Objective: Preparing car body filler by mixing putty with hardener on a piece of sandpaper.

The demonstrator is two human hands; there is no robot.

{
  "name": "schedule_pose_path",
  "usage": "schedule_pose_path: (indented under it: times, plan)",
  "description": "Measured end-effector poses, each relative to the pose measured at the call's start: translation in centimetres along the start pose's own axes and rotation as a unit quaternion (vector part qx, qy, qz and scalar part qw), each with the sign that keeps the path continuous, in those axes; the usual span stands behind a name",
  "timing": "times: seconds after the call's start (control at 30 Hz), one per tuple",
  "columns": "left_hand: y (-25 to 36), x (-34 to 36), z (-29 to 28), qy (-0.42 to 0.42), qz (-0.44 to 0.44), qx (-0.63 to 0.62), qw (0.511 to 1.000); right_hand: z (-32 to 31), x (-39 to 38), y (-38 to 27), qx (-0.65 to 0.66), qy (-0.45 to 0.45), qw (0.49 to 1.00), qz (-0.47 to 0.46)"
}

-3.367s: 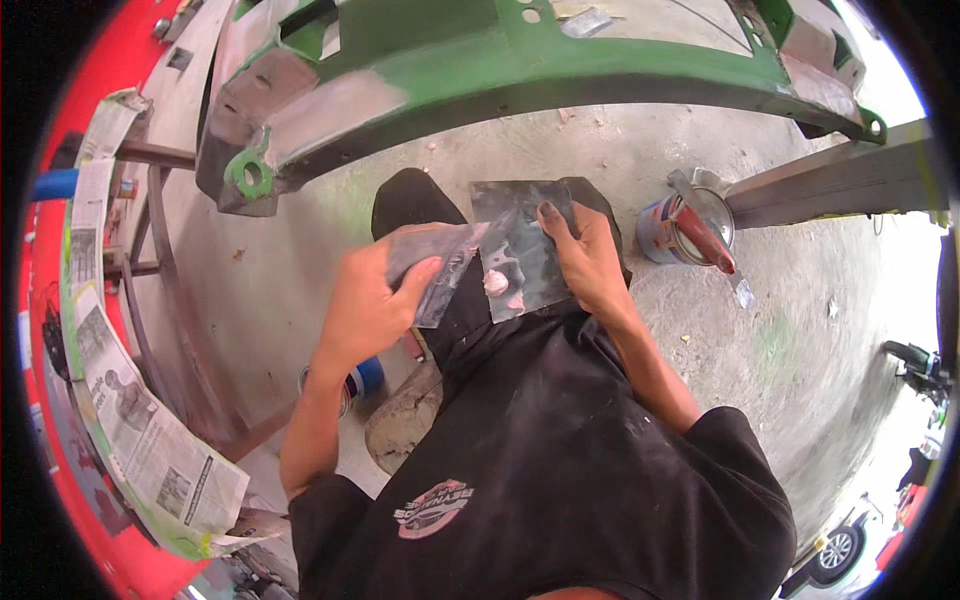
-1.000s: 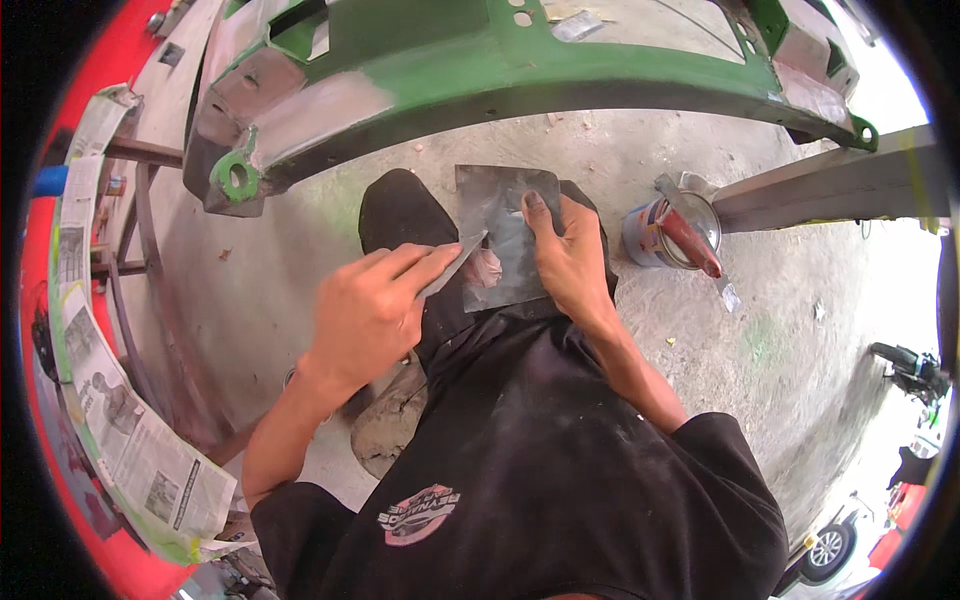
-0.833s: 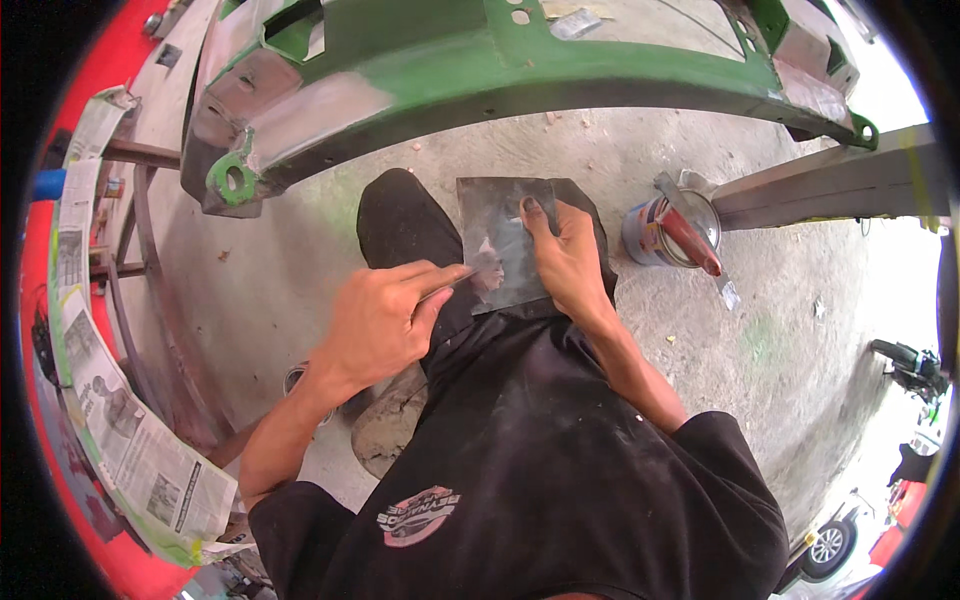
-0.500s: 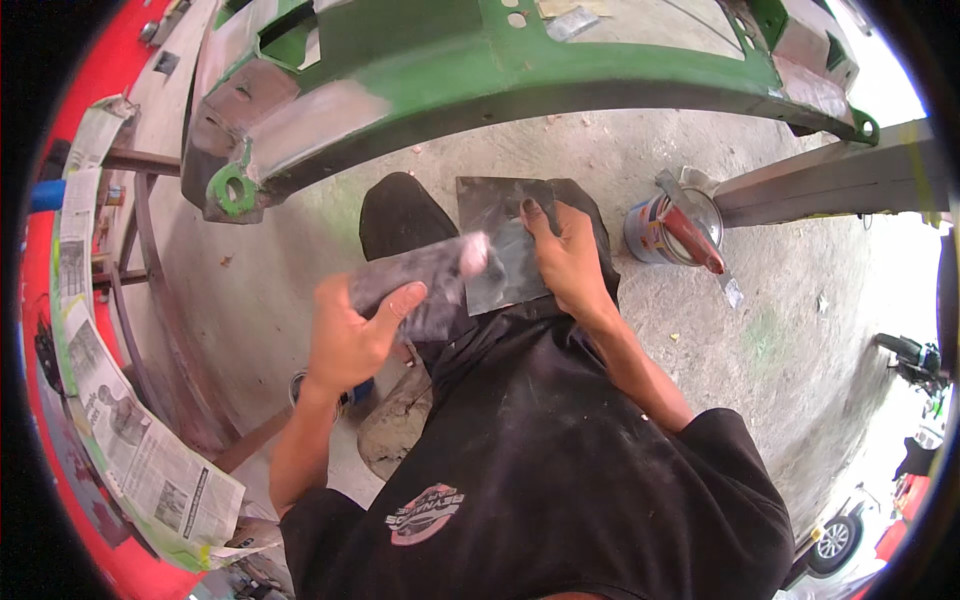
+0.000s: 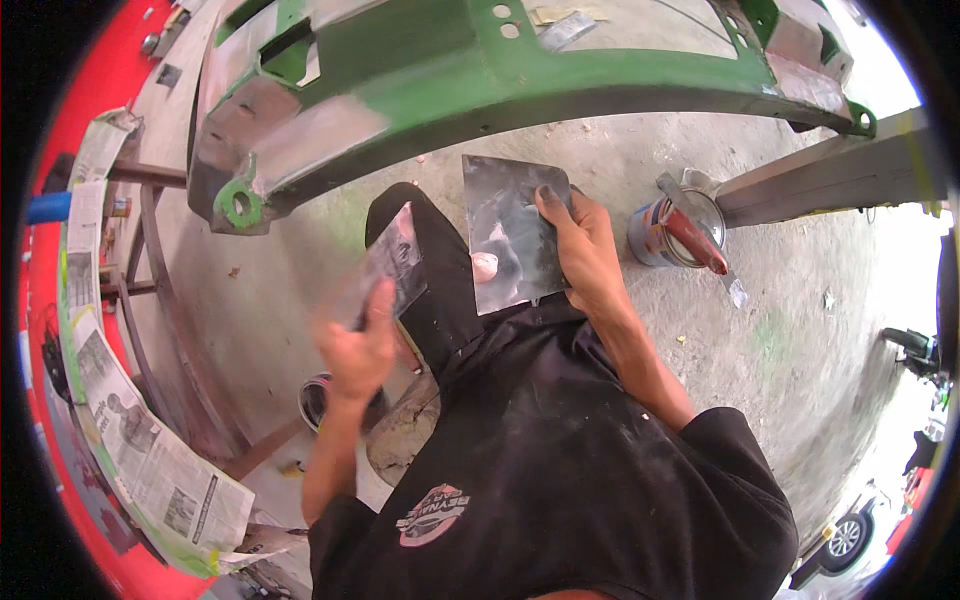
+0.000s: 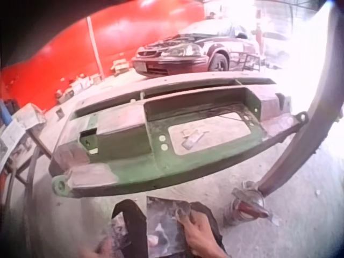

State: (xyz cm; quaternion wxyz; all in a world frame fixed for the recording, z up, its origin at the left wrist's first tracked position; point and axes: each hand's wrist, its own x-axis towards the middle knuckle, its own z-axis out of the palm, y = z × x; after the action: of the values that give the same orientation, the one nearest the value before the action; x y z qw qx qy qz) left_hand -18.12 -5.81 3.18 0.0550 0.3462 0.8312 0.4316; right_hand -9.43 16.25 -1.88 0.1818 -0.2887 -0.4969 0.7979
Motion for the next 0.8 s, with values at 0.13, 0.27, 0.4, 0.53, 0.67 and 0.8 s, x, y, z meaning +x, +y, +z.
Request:
schedule_pose_path:
  times: [0.13,0.27,0.4,0.53,0.67,0.8]
  plan:
    - [3.9,3.9,-3.0,-0.081,0.075,0.009,0.994,0.1,-0.4,0.9,-0.095,-0.029,0.994,-0.052]
    - [3.4,5.2,-1.6,-0.169,0.129,0.16,0.964,0.5,-1.1,1.0,-0.203,-0.054,0.974,-0.089]
    - [3.1,3.5,-0.1,-0.197,0.159,0.19,0.949,-0.7,-0.3,3.5,-0.181,-0.062,0.979,-0.064]
    - [2.8,2.5,0.8,-0.283,0.06,0.095,0.953,-1.5,0.7,5.2,-0.185,-0.046,0.982,0.0]
    - [1.6,1.3,2.0,-0.287,-0.04,0.087,0.953,-1.3,1.1,6.5,-0.233,-0.06,0.967,0.087]
    - [-1.4,0.6,3.0,-0.292,-0.113,-0.031,0.949,-0.9,0.9,6.7,-0.302,-0.036,0.949,0.081]
